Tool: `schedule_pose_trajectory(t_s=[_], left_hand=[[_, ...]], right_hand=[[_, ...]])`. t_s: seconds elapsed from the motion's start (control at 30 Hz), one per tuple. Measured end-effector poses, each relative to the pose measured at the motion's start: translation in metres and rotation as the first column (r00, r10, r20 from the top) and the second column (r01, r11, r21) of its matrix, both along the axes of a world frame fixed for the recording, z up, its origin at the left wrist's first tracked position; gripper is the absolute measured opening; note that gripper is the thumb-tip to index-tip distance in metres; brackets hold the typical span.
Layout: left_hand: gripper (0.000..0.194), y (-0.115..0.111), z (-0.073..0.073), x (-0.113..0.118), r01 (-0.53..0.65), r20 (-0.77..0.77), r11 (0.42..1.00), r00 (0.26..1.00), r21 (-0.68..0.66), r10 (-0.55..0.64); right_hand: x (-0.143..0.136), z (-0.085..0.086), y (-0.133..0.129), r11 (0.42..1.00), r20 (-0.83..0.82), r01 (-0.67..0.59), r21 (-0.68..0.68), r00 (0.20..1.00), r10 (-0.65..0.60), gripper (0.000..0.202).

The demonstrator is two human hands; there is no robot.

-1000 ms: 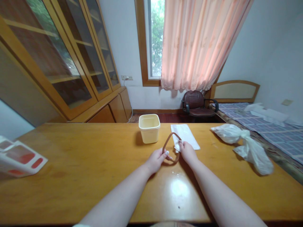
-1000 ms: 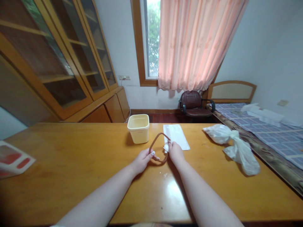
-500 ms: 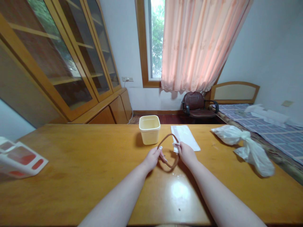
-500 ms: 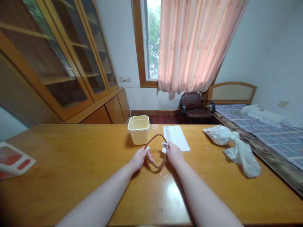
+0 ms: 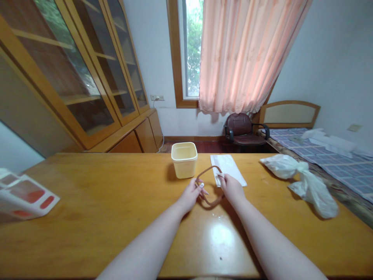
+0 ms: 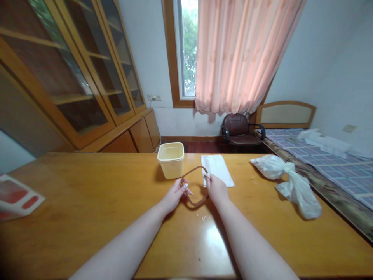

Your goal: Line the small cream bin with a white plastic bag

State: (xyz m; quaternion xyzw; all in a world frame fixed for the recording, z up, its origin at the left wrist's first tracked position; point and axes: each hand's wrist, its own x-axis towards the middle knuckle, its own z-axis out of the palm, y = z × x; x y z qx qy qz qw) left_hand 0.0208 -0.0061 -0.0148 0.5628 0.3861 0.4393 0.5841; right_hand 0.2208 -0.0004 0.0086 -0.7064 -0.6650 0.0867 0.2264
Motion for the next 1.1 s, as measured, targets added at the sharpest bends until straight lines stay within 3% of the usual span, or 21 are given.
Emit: schedule_pose_trajectory(t_s=[0.17, 0.4, 0.77, 1.1], left_hand=[[0.073, -0.004, 0.005, 0.002, -0.076, -0.147, 0.993, 0.985, 0.088, 0.089], [0.083, 0.001, 0.001, -0.001, -0.152, -0.16, 0.986, 0.974, 0.066, 0.161], [0.09, 0.004, -0.004, 0.0, -0.009, -0.113, 1.0, 0.994, -0.012, 0.007], [0.083, 0.0, 0.003, -0.004, 0.069, -0.161, 0.998, 0.985, 0.004, -0.068]], right_hand=[[0.0, -0.003, 0.001, 1.0, -0.159, -0.028, 0.002, 0.987, 0.028, 0.033], [-0.003, -0.01, 0.003, 0.988, -0.255, -0.157, -0.002, 0.955, 0.151, 0.032], [-0.003, -0.004, 0.003, 0.992, -0.078, -0.043, -0.117, 0.996, 0.034, 0.033], [-0.002, -0.003, 0.001, 0.997, -0.048, 0.006, -0.074, 0.999, -0.01, 0.034]])
